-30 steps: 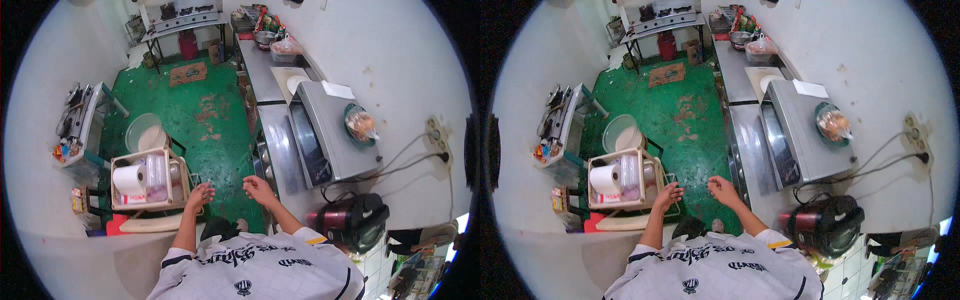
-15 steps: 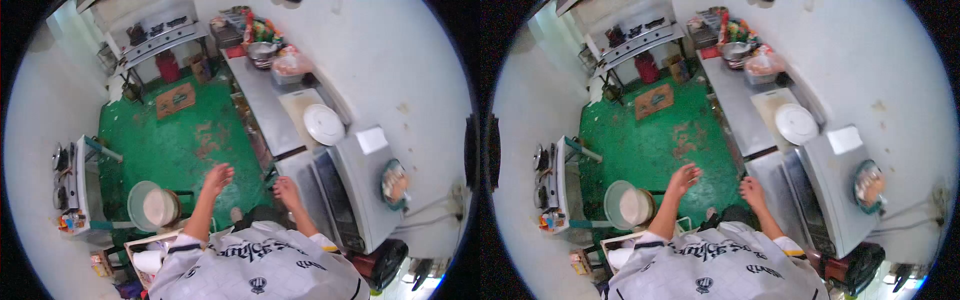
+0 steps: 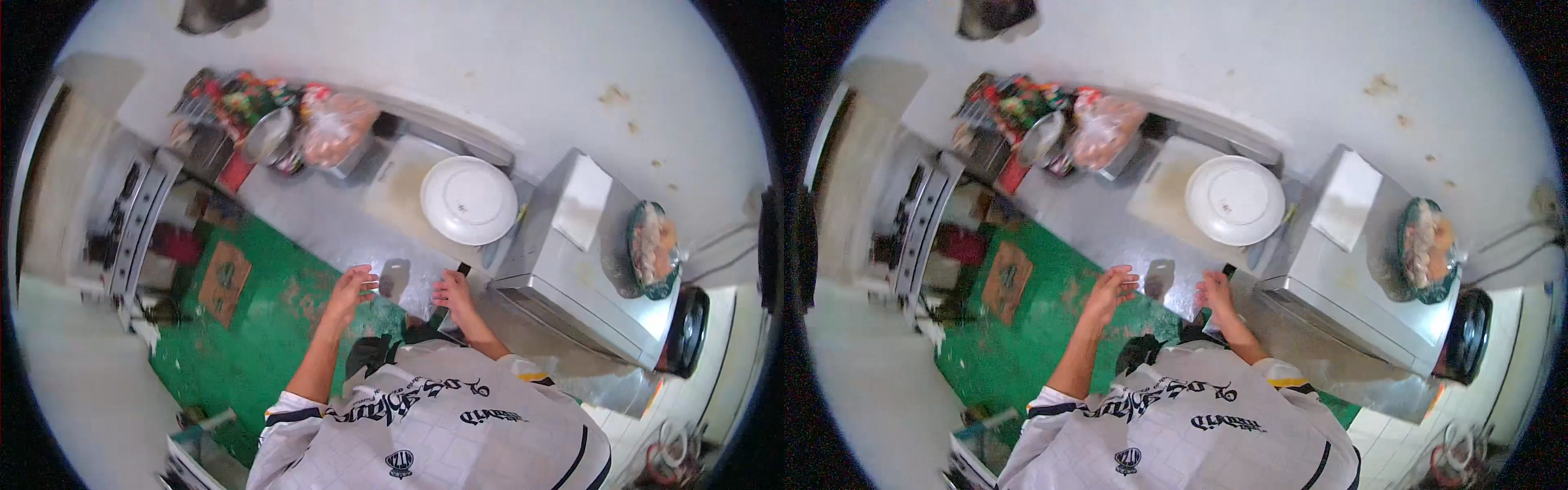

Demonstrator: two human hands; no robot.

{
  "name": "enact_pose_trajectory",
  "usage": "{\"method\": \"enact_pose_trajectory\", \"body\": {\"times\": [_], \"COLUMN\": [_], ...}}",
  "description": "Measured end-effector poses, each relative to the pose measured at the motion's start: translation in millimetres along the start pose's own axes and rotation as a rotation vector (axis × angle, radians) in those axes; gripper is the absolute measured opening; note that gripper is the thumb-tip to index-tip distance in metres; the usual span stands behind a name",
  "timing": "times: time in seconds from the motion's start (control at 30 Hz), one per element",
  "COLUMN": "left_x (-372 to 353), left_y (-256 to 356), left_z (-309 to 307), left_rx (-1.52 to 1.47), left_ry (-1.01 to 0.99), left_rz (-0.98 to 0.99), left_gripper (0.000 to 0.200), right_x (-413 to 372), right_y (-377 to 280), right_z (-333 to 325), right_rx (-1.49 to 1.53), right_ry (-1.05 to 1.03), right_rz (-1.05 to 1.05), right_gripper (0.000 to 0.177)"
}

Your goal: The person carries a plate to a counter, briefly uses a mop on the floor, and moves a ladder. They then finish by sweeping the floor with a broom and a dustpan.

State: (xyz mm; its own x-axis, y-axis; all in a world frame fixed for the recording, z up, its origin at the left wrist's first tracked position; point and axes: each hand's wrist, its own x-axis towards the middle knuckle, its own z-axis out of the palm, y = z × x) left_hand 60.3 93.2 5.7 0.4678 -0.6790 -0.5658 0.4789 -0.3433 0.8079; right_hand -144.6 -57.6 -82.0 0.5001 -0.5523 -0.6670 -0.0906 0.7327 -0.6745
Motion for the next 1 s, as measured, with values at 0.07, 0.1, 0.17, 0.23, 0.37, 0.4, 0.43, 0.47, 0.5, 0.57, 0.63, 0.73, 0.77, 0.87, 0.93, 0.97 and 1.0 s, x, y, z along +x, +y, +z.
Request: {"method": "enact_pose_trajectory", "body": {"times": [0.07,0.1,0.17,0.23,0.37,0.4,0.43,0.47,0.5,0.57,0.63,0.73,0.77,0.87,0.93,0.97,1.0], "left_x": [40.9,64.2,112.2,178.9,274.9,297.0,320.8,338.4,345.7,352.1,370.7,381.2,396.8,386.0,380.8,395.6,395.8], "left_y": [26.3,40.8,64.3,71.6,104.4,105.8,102.0,99.5,103.7,104.1,96.3,93.9,87.2,104.5,113.2,108.0,108.0], "left_z": [12.8,23.5,43.9,68.6,138.5,154.1,166.3,176.9,185.7,198.1,196.2,186.9,181.8,164.9,153.5,142.2,134.8], "left_rx": [0.113,0.2,0.412,0.609,0.982,1.03,1.073,1.113,1.178,1.195,1.192,1.138,1.038,0.948,0.926,0.928,0.931], "left_ry": [-0.059,-0.089,-0.162,-0.212,-0.227,-0.255,-0.276,-0.289,-0.37,-0.471,-0.558,-0.627,-0.674,-0.728,-0.72,-0.721,-0.723], "left_rz": [0.008,0.021,0.07,0.364,0.657,0.663,0.67,0.673,0.631,0.617,0.621,0.662,0.542,0.353,0.33,0.313,0.293], "left_gripper": [0.032,0.032,0.031,0.041,0.071,0.076,0.08,0.085,0.092,0.093,0.095,0.096,0.094,0.092,0.088,0.088,0.087], "right_x": [11.5,17.1,20.4,36.4,54.8,61.5,61.4,67.1,72.4,79.7,92.2,104.1,106.3,102.6,101.5,100.5,100.6], "right_y": [-13.0,-18.1,-30.4,-39.3,-47.9,-54.9,-63.5,-65.5,-65.5,-72.7,-72.8,-57.3,-56.1,-57.9,-61.1,-59.4,-55.0], "right_z": [9.7,16.0,25.8,31.2,40.8,43.5,48.9,52.6,56.5,65.4,73.0,81.9,80.3,88.9,99.0,104.1,107.9], "right_rx": [0.093,0.159,0.302,0.451,0.652,0.699,0.754,0.804,0.847,0.907,0.952,0.88,0.825,0.786,0.797,0.805,0.79], "right_ry": [-0.001,0.009,0.009,0.12,0.295,0.332,0.38,0.416,0.448,0.549,0.64,0.697,0.702,0.695,0.69,0.69,0.688], "right_rz": [0.006,0.006,0.003,0.005,-0.045,-0.065,-0.068,-0.093,-0.11,-0.135,-0.218,-0.319,-0.355,-0.348,-0.313,-0.293,-0.307], "right_gripper": [0.052,0.055,0.068,0.072,0.079,0.08,0.081,0.08,0.079,0.072,0.068,0.064,0.064,0.063,0.06,0.058,0.058]}}
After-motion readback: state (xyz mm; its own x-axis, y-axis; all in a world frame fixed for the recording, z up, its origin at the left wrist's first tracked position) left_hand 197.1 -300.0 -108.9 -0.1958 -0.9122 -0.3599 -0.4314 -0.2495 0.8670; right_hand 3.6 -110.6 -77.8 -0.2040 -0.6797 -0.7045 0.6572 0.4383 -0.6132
